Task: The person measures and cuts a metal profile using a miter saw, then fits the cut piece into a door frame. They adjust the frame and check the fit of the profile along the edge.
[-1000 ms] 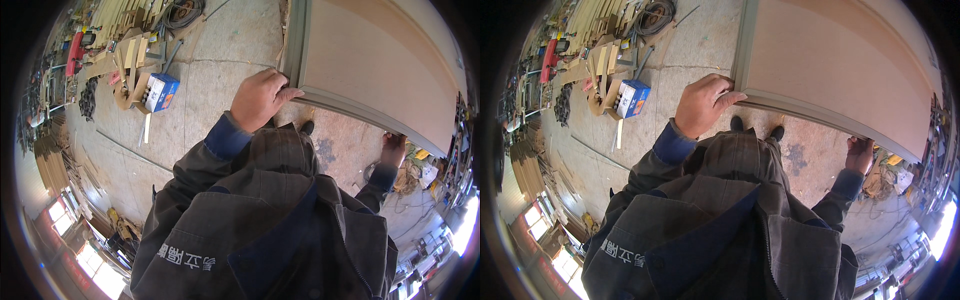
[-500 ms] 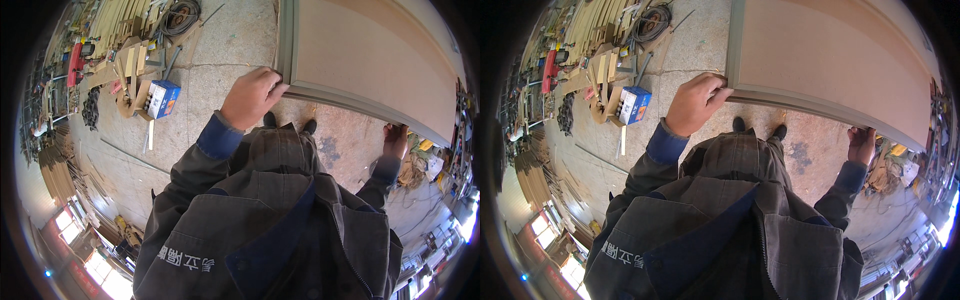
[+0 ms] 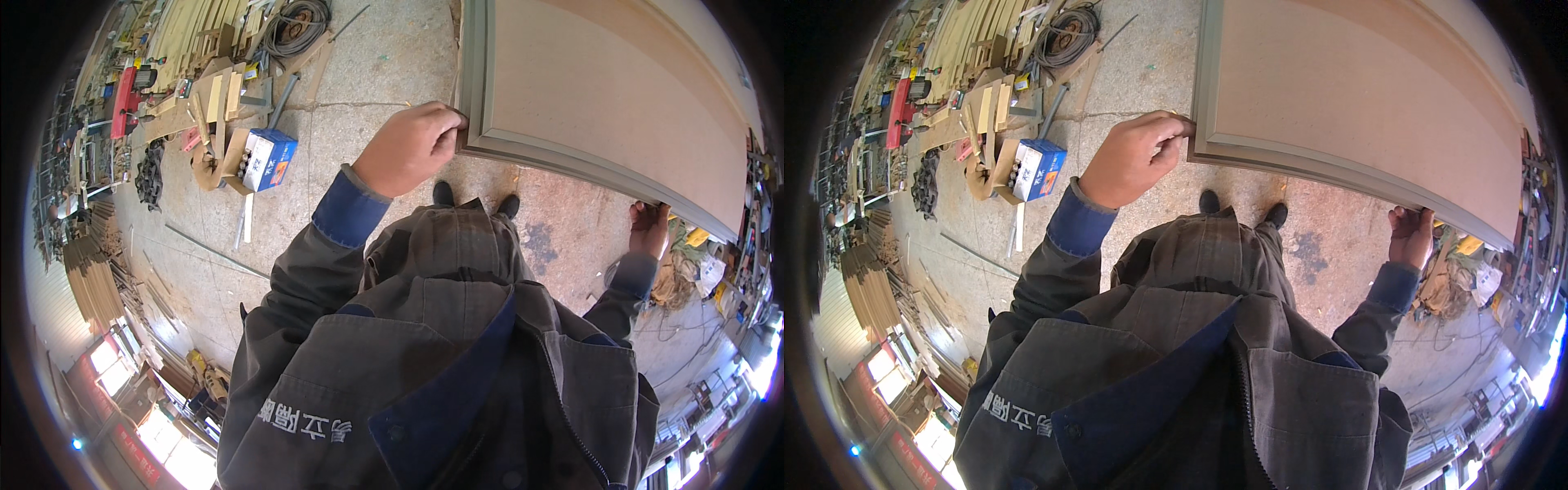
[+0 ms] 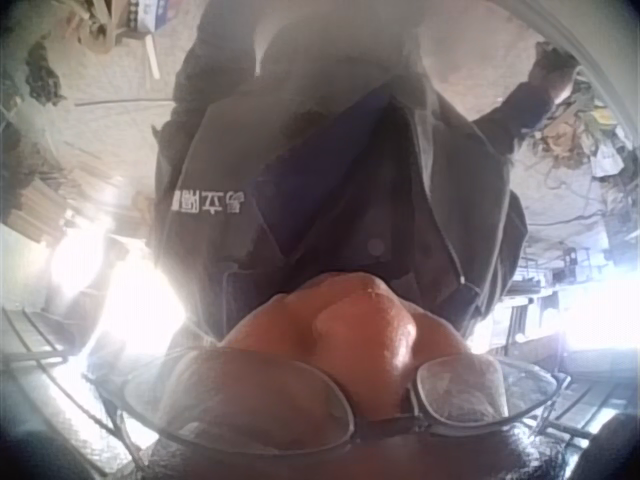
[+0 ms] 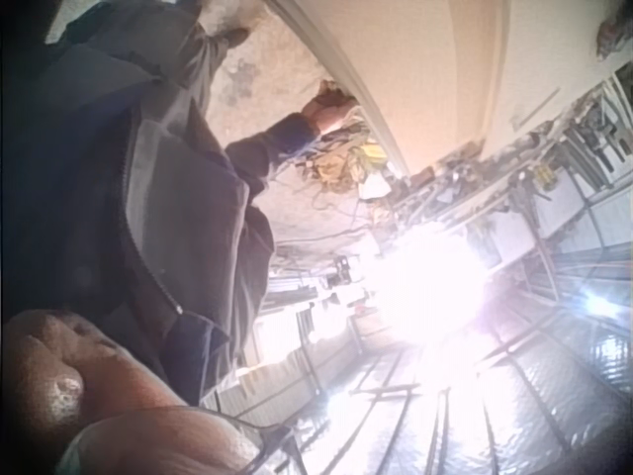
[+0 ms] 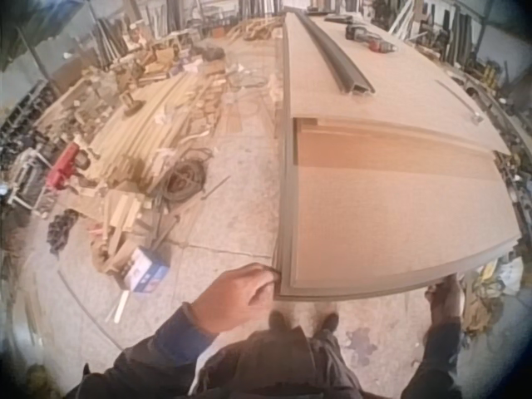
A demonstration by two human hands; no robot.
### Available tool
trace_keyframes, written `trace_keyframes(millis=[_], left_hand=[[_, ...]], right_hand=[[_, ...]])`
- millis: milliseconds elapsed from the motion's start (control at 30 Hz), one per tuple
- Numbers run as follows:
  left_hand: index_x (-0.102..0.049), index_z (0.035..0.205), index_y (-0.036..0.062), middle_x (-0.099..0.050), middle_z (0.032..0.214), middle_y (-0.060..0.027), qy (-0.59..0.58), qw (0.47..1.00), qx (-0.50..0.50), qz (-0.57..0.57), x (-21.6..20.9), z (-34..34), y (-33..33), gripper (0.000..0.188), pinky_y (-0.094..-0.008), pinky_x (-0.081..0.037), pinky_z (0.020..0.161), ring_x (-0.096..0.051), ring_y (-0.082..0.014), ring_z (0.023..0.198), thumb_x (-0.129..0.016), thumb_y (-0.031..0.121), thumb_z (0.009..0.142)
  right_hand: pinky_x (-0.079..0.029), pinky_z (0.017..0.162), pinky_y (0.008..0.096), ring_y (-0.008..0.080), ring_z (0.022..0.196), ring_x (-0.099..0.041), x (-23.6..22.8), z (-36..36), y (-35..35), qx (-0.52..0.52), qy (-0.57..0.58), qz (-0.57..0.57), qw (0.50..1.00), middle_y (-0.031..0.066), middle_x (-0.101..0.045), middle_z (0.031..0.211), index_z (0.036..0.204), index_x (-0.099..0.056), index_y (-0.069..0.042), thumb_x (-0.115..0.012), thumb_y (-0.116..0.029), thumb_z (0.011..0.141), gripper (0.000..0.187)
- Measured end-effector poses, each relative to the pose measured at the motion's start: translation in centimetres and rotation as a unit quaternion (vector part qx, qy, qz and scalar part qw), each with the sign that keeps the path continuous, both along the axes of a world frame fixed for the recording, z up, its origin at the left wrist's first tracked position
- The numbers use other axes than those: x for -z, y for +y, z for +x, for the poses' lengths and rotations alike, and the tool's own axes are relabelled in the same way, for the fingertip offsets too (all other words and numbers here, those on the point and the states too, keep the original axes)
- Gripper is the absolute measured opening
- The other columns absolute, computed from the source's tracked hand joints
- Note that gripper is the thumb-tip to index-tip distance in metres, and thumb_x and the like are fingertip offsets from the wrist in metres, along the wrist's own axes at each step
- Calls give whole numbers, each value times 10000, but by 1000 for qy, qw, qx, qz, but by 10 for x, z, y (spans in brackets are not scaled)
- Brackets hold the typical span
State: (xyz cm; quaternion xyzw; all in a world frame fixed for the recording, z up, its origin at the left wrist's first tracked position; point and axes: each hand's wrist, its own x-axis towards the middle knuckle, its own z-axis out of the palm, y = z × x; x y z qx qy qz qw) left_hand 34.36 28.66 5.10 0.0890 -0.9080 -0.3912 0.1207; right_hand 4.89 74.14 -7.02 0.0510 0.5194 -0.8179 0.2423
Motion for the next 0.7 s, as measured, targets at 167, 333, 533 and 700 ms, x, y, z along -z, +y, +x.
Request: trace_keyframes(millis=[167, 333, 533, 700], left_hand=[[-657, 1089, 7, -666, 1120, -157, 56, 998, -24, 34, 14, 10, 14, 224, -374, -578, 801, -683, -321, 946, -727, 86, 891], [-652, 1131, 15, -666, 1145, -138, 48, 997, -42, -36, 25, 3, 18, 301, -380, -569, 824, -678, -325, 991, -765, 148, 885], [-658, 1122, 21, -670, 1143, -124, 71, 996, -19, -55, 30, 9, 15, 284, -384, -569, 828, -679, -325, 997, -763, 142, 887], [-669, 1107, 28, -678, 1135, -120, 62, 998, -16, -22, 23, 9, 14, 257, -381, -574, 838, -684, -319, 1006, -757, 128, 887]], right_hand=[[-617, 749, 382, 245, 844, -685, -1, -2, 4, 2, 3, 18, 1000, 110, -702, 1062, 1218, -625, -76, -483, -362, 1092, 343], [-616, 748, 379, 241, 844, -683, 0, -2, 0, -5, 0, 8, 1000, 102, -702, 1062, 1217, -627, -82, -484, -365, 1091, 342], [-612, 757, 378, 242, 842, -682, -1, -2, 2, -5, 3, -1, 1000, 94, -706, 1058, 1206, -634, -85, -477, -369, 1093, 344], [-614, 754, 375, 240, 844, -684, -2, 0, -2, 6, 3, 11, 1000, 98, -711, 1055, 1197, -638, -85, -467, -370, 1097, 348]])
